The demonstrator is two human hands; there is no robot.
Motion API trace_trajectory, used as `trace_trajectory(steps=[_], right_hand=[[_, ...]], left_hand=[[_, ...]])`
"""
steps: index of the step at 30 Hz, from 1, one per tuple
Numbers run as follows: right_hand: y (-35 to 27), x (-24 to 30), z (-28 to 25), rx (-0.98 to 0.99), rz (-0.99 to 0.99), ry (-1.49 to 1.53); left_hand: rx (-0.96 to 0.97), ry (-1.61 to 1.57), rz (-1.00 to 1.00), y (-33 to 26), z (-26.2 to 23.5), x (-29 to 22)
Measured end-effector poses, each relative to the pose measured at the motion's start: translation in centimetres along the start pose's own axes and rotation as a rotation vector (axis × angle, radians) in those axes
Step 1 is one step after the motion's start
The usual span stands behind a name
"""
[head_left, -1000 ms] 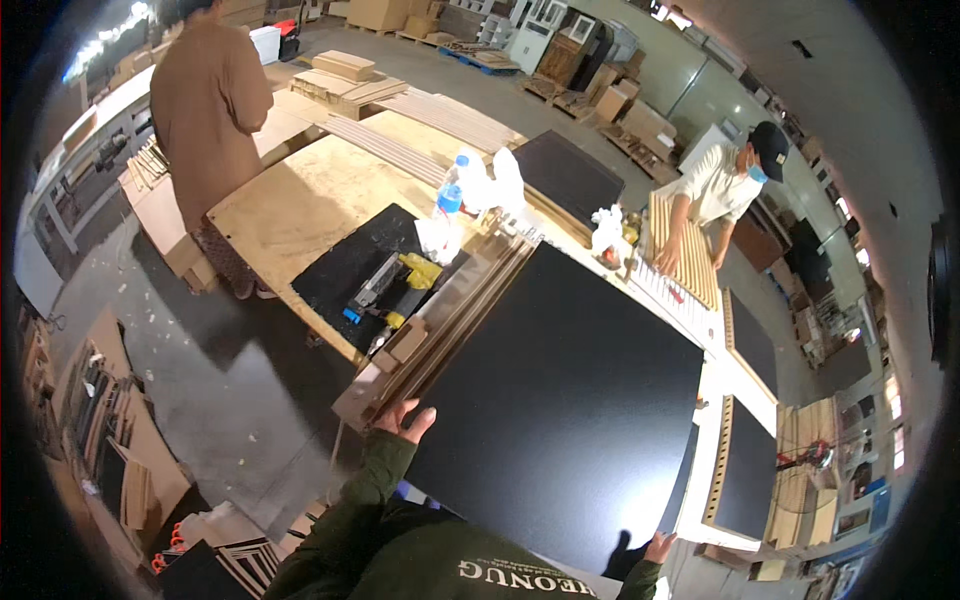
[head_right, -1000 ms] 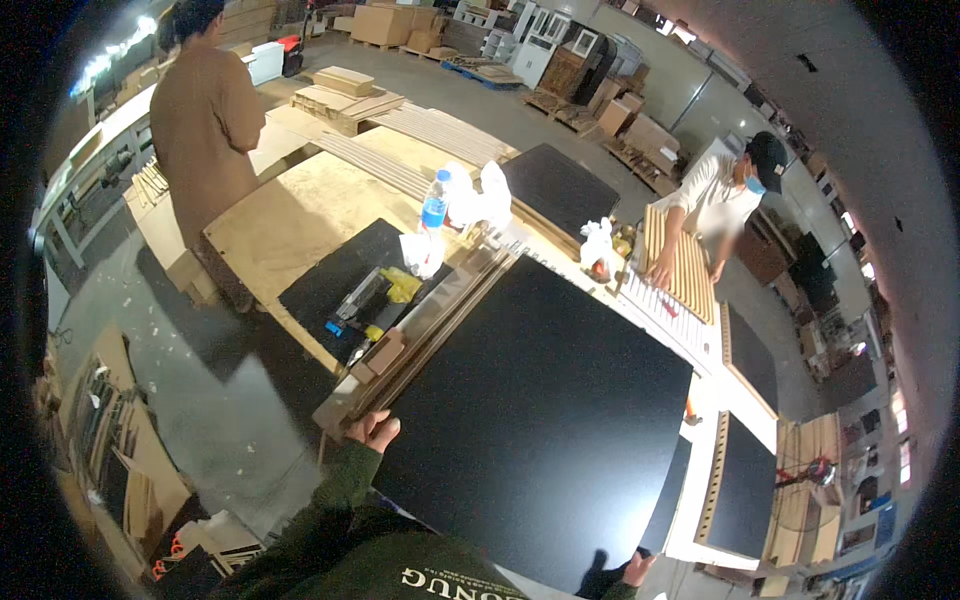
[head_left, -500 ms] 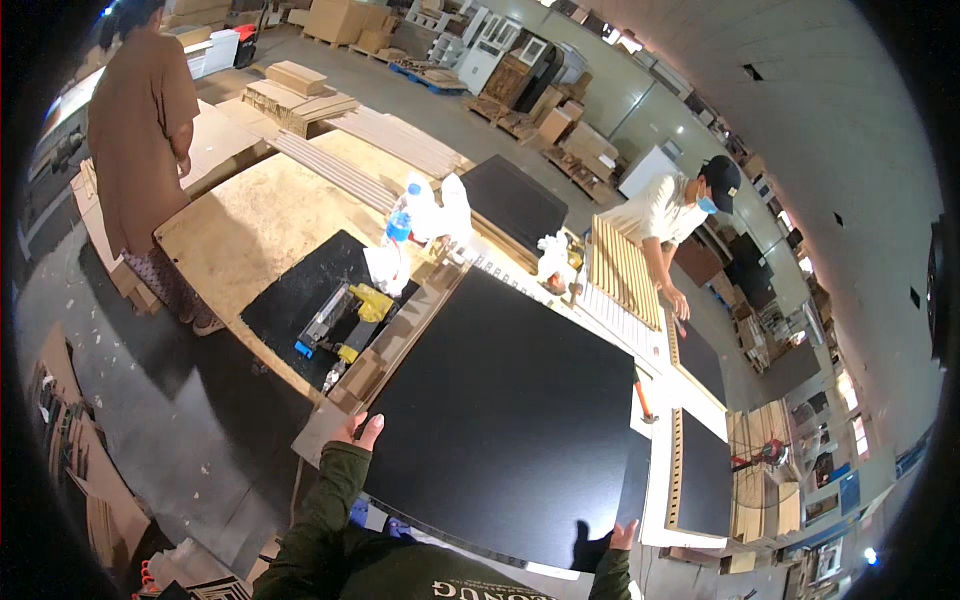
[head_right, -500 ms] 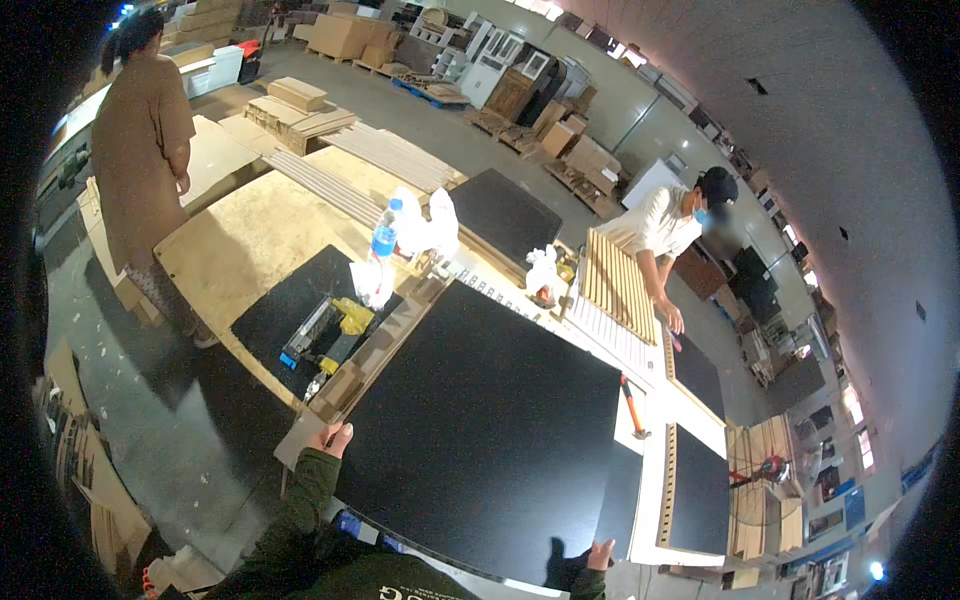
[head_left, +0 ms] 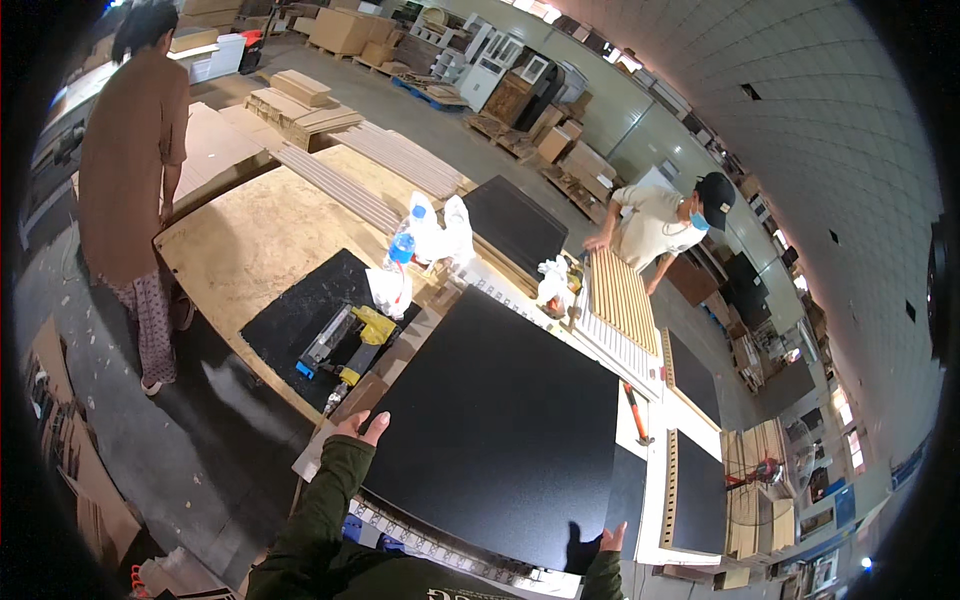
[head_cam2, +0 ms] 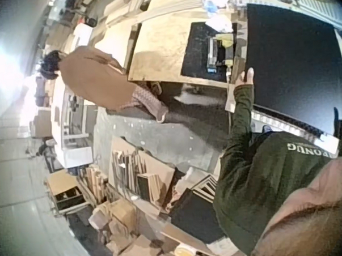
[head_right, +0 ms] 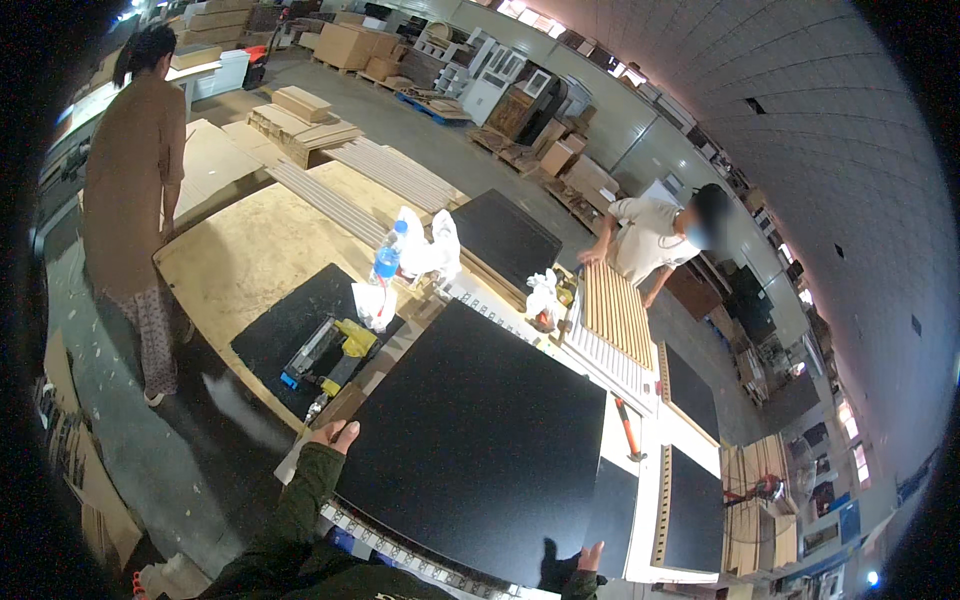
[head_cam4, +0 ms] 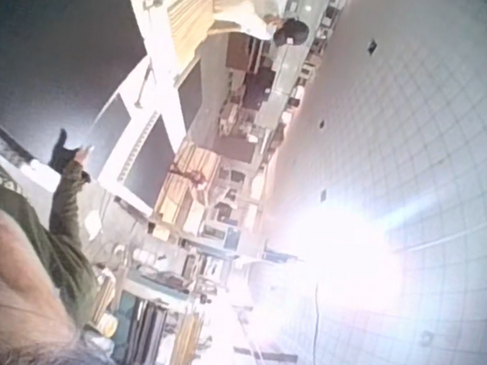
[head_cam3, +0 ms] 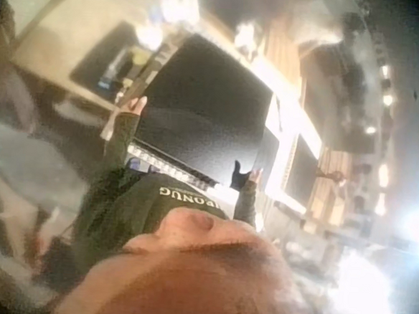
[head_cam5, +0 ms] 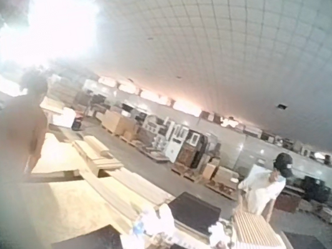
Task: Assembling a decorative wooden slatted panel and securing it to a backing board using a pneumatic nail gun and a hammer.
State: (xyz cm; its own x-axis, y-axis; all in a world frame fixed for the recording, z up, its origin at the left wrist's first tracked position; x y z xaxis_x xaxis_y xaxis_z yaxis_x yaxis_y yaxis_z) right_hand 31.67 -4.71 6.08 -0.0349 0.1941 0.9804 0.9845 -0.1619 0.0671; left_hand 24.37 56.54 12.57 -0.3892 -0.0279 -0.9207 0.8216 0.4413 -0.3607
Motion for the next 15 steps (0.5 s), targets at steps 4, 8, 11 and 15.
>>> trace_trajectory(steps=[4, 8, 11, 15], right_hand=[[1.1, -0.7, -1.2, -0.085, -0.04, -0.025], [2.4, -1.9, -1.6, -0.093, -0.045, -0.015], [3.8, -3.3, -1.4, -0.059, -0.028, 0.013], [4.3, -8.1, -8.7, -0.003, -0.094, -0.081]], left_hand=[[-0.001, -0.006, 0.011, 0.4, 0.1, 0.1], [-0.009, 0.007, -0.016, 0.4, -0.2, 0.3], [-0.028, -0.022, -0.054, 0.5, -0.7, 0.9], [0.112, 0.041, 0.007, 2.0, 2.6, -1.4]])
Point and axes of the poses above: each hand's wrist, its own y-axis towards the middle knuckle, its own z-axis out of the palm, x = y × z, the point moved 3 cm from there along y, towards the middle knuckle, and after that the axes turned 10 degrees about x, right-handed, at the moved point
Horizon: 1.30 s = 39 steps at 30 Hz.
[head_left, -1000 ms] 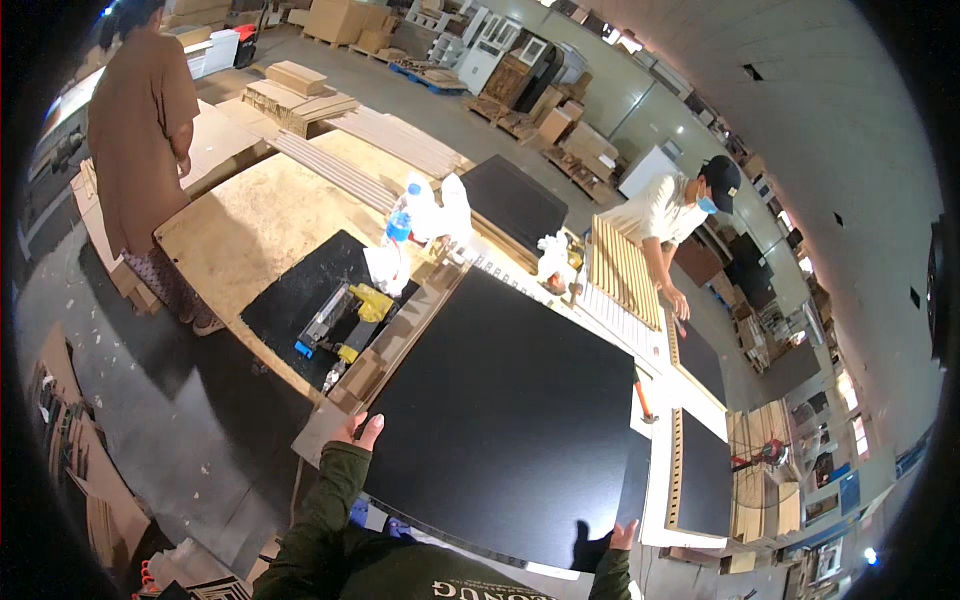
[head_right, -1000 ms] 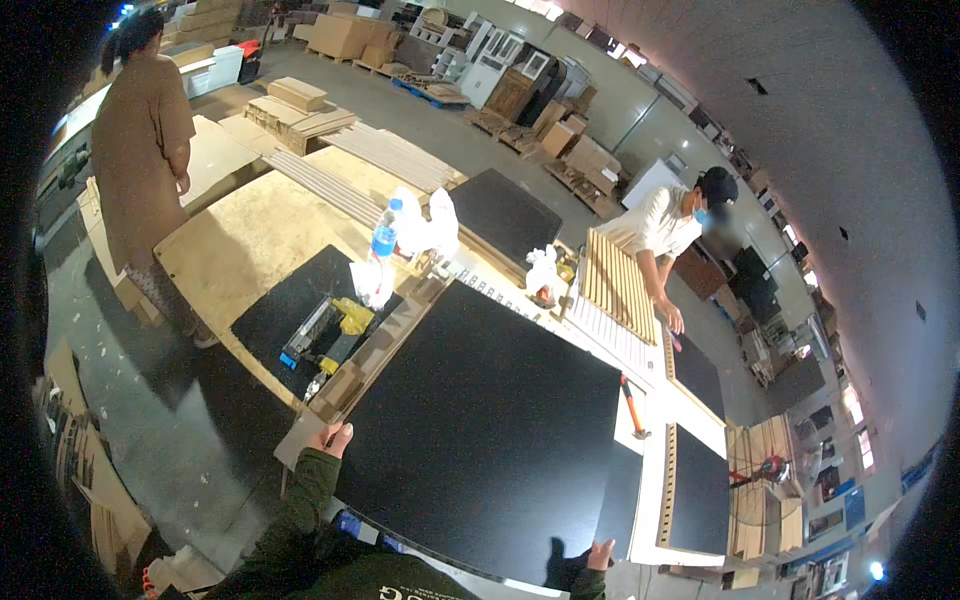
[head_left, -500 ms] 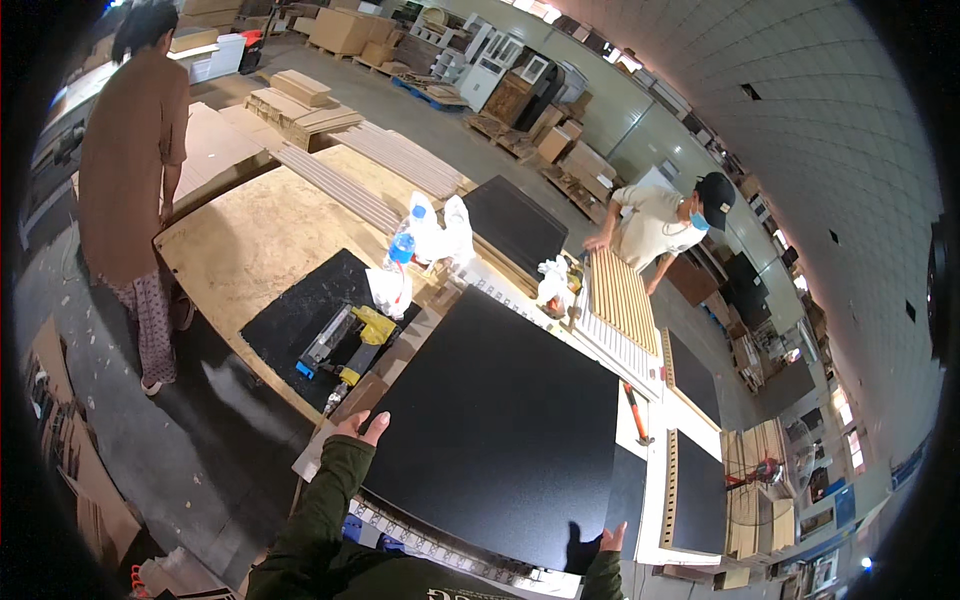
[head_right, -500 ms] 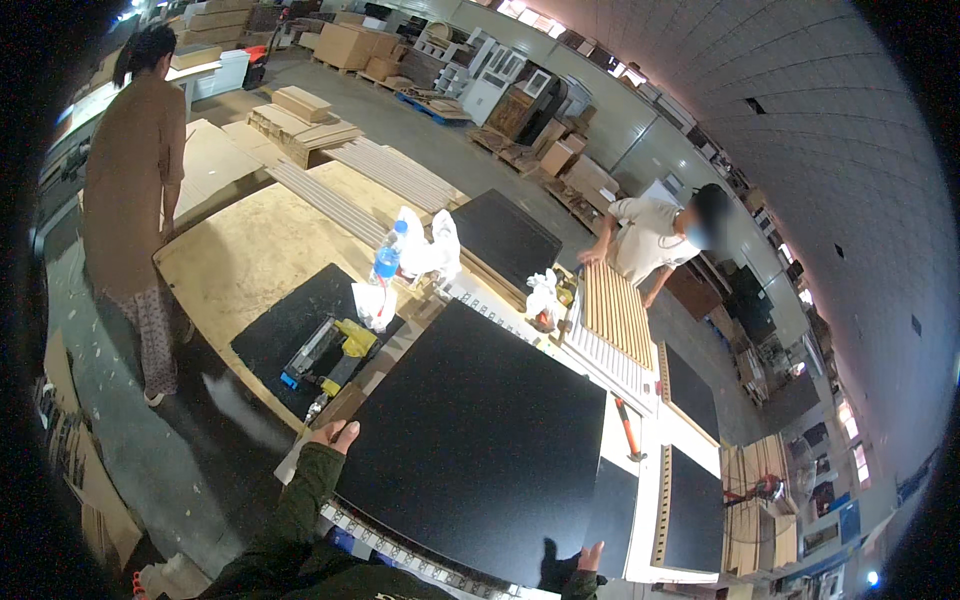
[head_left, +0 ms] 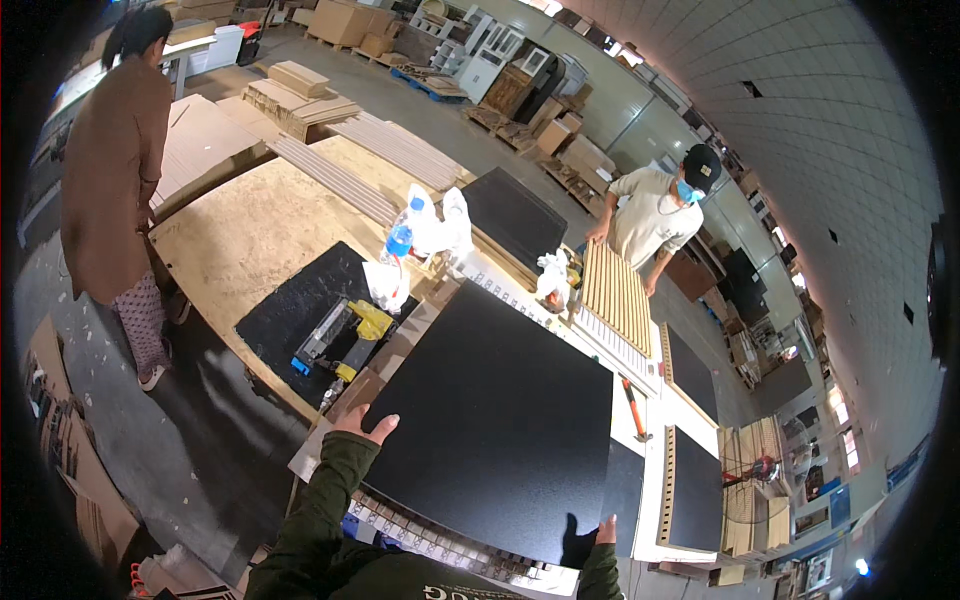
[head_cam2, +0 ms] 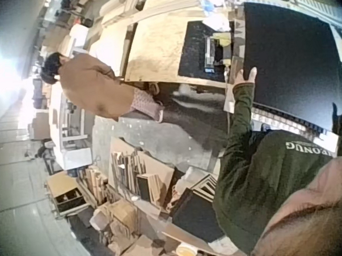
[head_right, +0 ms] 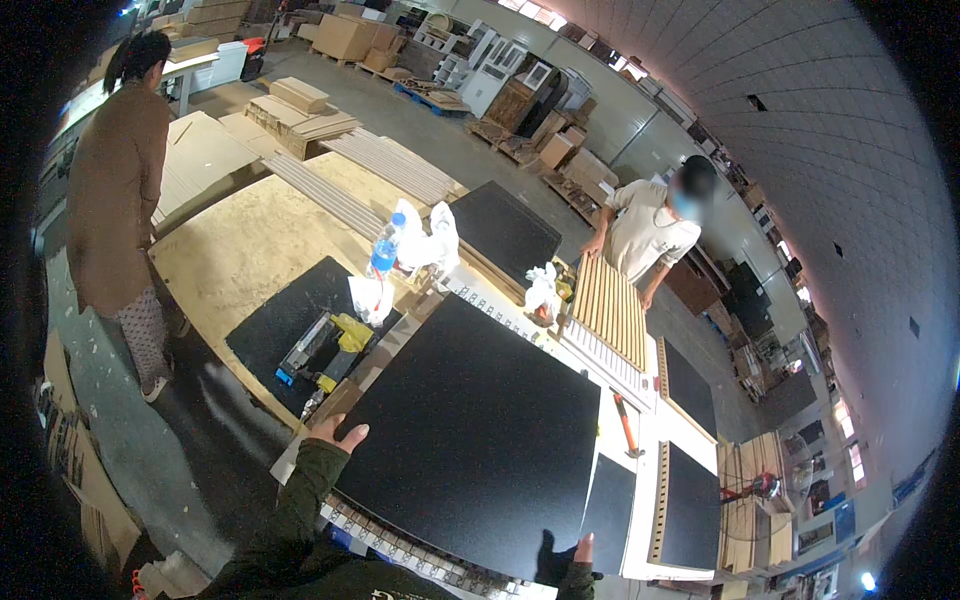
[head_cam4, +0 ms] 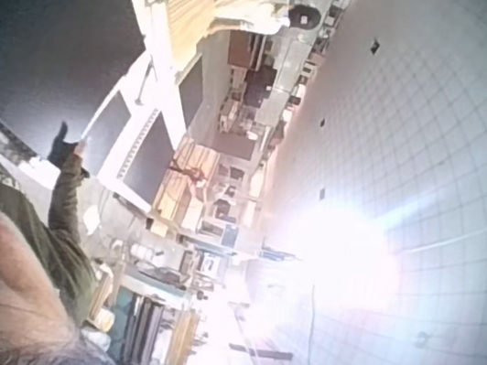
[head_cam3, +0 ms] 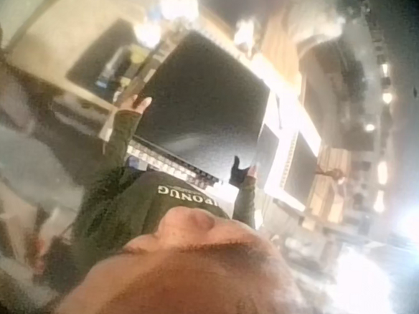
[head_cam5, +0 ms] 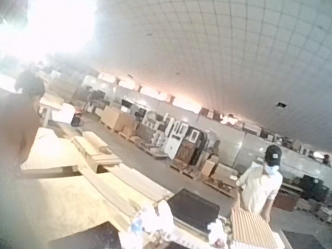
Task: Assembling a decorative wooden slatted panel and securing it to a backing board using a pneumatic nail gun and a hammer.
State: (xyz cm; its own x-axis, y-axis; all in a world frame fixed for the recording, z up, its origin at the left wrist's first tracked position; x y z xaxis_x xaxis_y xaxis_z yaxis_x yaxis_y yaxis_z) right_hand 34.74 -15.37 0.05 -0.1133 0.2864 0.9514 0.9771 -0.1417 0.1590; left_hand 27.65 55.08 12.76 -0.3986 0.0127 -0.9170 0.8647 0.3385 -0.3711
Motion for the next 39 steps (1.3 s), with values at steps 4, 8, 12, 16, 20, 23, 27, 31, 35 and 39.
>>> trace_trajectory(steps=[4, 8, 12, 16, 20, 23, 27, 31, 35, 39], right_hand=[[-3.5, 16.4, 13.1, 0.098, -0.105, -0.527], [-2.7, 12.4, 10.8, 0.167, 0.184, 0.27], [-3.0, 13.2, 11.5, 0.153, 0.28, 0.136], [-3.3, 11.8, 11.1, 0.172, 0.303, 0.21], [-3.5, 11.6, 12.5, 0.174, 0.264, 0.14], [-3.6, 10.8, 12.5, 0.099, 0.301, 0.034], [-3.8, 10.9, 12.6, 0.06, 0.366, -0.07], [-5.0, 9.9, 13.9, -0.047, 0.33, -0.032], [-4.9, 13.7, 16.8, 0.091, 0.261, -0.077], [-5.5, 12.8, 15.9, -0.001, 0.279, -0.203]], left_hand=[[-0.193, 0.51, 0.081, -1.4, -2.2, 0.9], [-0.247, 0.647, 0.202, -0.2, -0.4, 1.7], [-0.228, 0.602, 0.168, -0.1, -0.2, 2.3], [-0.282, 0.652, 0.146, 0.5, 0.3, 3.4], [-0.31, 0.725, 0.171, -0.3, 0.5, 2.3], [-0.262, 0.776, 0.158, -0.6, 0.5, 2.2], [-0.248, 0.884, 0.155, -0.4, 0.9, 1.6], [-0.199, 1.013, 0.128, -0.1, 1.3, 1.1], [-0.203, 1.132, 0.15, -0.1, 1.2, 2.2], [-0.206, 1.205, 0.216, 0.2, 2.2, 1.8]])
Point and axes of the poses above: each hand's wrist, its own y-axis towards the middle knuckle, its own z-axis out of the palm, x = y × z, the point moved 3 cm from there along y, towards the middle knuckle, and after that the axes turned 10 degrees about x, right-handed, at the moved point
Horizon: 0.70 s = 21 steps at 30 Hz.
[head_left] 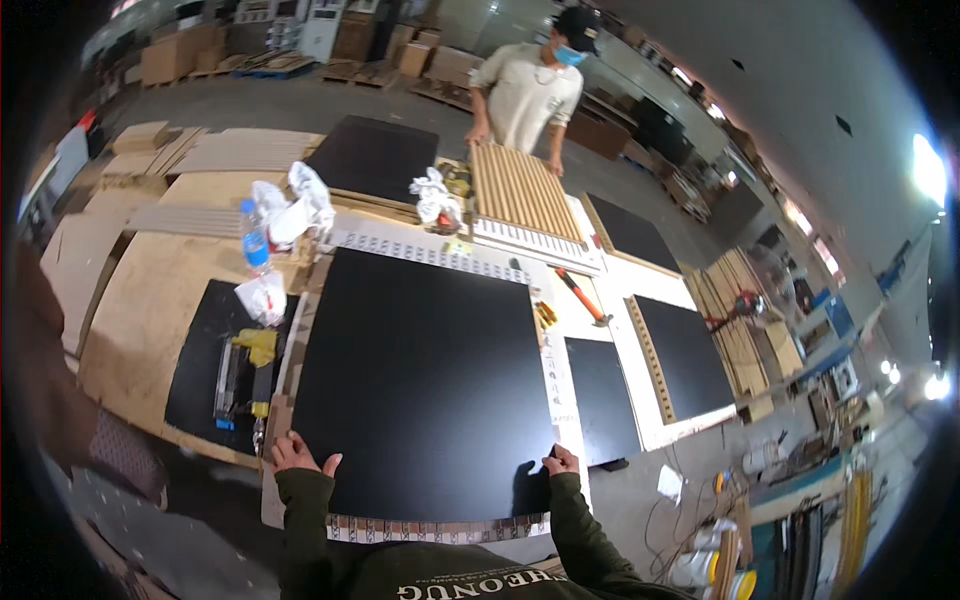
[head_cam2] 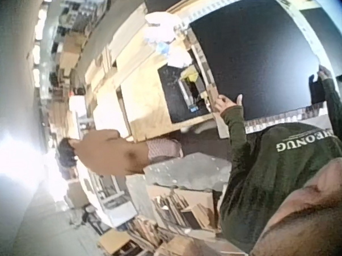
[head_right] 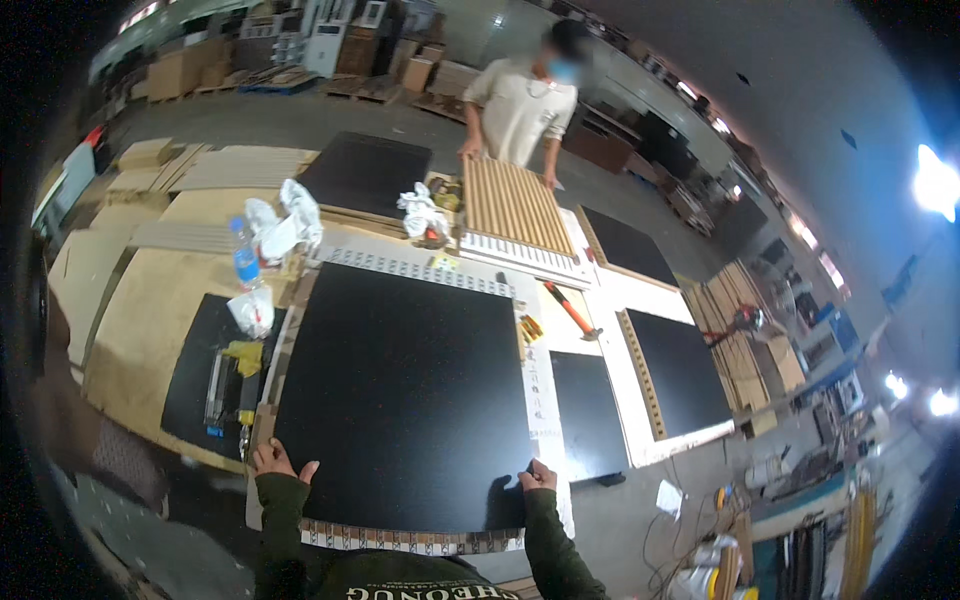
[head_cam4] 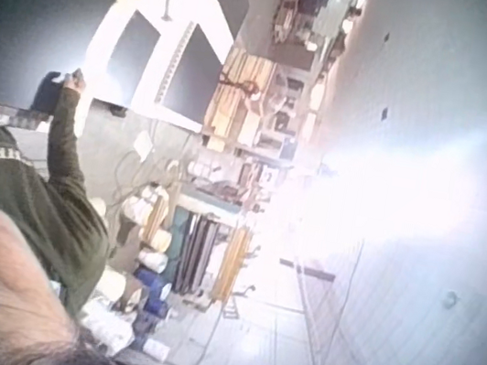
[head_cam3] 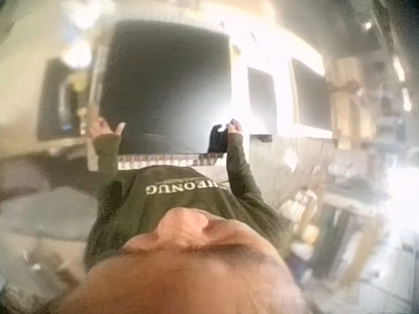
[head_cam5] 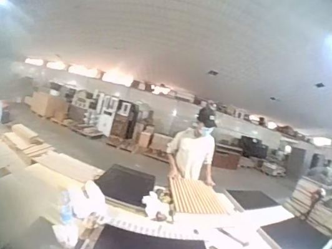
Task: Assembling a decorative wooden slatted panel and securing it to a backing board using a pneumatic nail gun and a hammer.
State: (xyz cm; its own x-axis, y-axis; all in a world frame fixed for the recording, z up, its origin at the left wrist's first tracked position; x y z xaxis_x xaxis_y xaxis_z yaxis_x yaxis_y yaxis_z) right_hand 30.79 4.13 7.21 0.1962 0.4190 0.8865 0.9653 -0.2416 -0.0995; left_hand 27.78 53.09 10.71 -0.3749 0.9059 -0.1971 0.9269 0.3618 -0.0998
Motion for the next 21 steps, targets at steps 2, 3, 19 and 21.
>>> trace_trajectory(steps=[2, 3, 19, 21], right_hand=[[-0.2, 0.0, 0.3, 0.068, 0.006, -0.133], [-0.6, -0.7, 0.7, 0.048, 0.017, -0.122], [-1.5, 1.3, -1.1, 0.115, -0.097, -0.251], [-0.5, -1.5, -3.3, 0.299, 0.004, -0.135]], left_hand=[[-0.018, 0.008, -0.004, -0.3, 0.1, 0.2], [-0.018, 0.018, 0.019, -0.3, -0.3, -0.1], [-0.015, -0.411, 0.282, 1.0, -0.6, 3.0], [-0.122, -0.625, 0.173, 0.0, -0.8, 5.8]])
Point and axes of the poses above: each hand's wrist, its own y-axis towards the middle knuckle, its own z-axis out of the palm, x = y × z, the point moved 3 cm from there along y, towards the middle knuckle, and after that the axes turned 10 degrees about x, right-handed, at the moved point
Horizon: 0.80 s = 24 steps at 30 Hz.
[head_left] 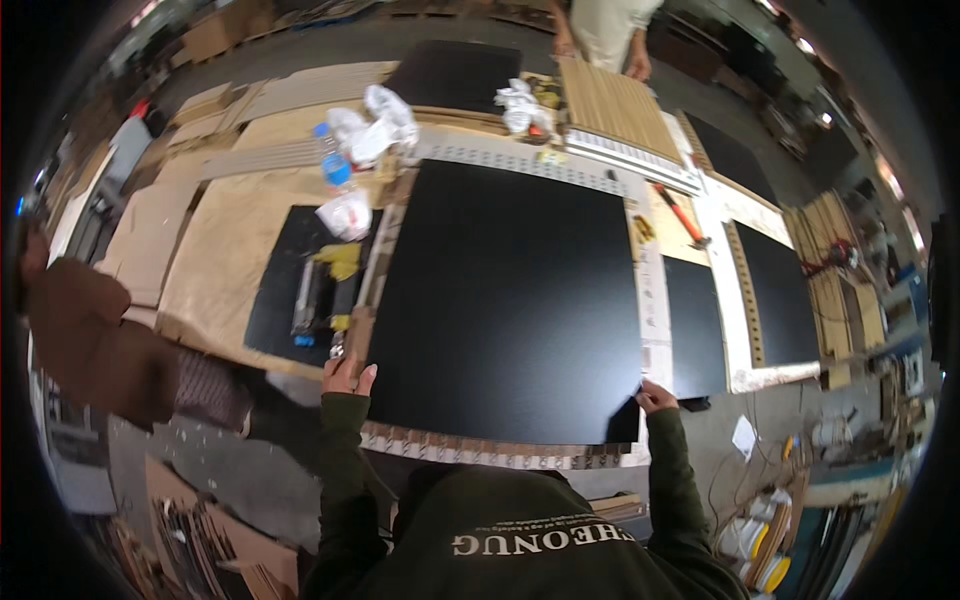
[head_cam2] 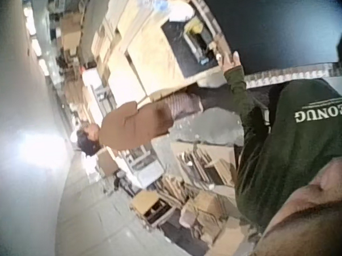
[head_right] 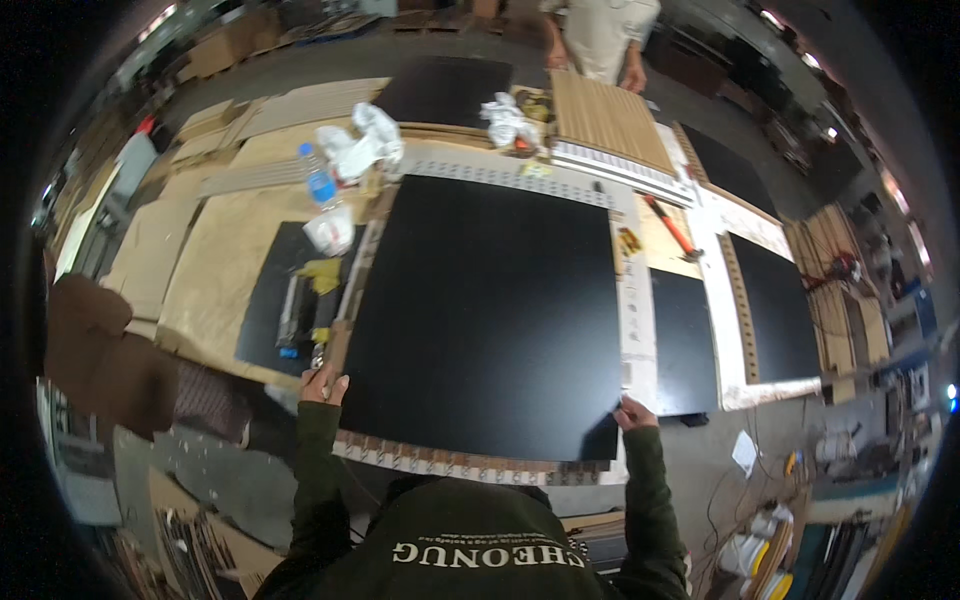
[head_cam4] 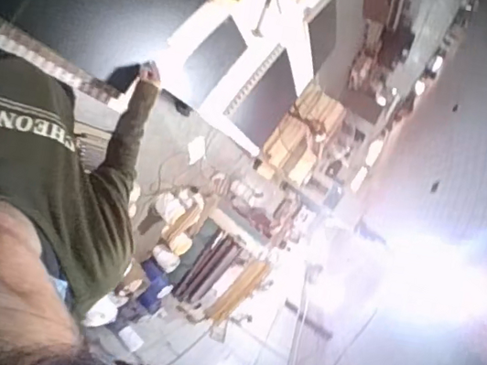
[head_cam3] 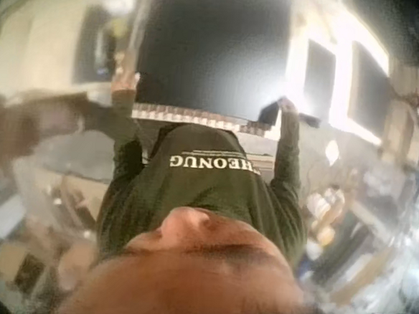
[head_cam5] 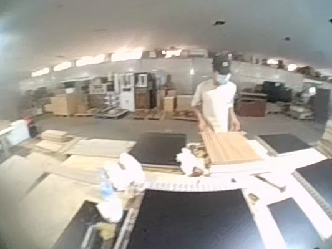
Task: Assembling a decorative wooden slatted panel and securing it to a backing board using a pneumatic nail gun and a hammer.
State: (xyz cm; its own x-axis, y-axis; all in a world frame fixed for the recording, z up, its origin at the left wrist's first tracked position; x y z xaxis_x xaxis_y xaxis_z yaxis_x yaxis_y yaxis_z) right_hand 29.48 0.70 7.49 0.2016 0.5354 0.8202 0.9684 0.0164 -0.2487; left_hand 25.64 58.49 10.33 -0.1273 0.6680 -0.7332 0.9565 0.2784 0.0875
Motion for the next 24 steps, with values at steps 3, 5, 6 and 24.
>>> trace_trajectory(steps=[3, 5, 6, 24], right_hand=[[-0.9, -1.9, 0.1, 0.026, 0.063, -0.061], [-1.1, -4.7, 0.5, -0.002, 0.119, 0.218], [-1.0, -5.9, 0.4, -0.01, 0.081, 0.233], [-5.7, -1.5, 2.9, -0.079, 0.239, 0.377]], left_hand=[[-0.007, -0.038, -0.161, -4.2, -0.8, 3.7], [-0.004, -0.078, -0.267, -6.8, 0.4, 4.8], [-0.023, -0.115, -0.235, -7.6, 0.8, 4.0], [-0.199, 0.107, 0.253, -2.5, -0.7, 2.4]])
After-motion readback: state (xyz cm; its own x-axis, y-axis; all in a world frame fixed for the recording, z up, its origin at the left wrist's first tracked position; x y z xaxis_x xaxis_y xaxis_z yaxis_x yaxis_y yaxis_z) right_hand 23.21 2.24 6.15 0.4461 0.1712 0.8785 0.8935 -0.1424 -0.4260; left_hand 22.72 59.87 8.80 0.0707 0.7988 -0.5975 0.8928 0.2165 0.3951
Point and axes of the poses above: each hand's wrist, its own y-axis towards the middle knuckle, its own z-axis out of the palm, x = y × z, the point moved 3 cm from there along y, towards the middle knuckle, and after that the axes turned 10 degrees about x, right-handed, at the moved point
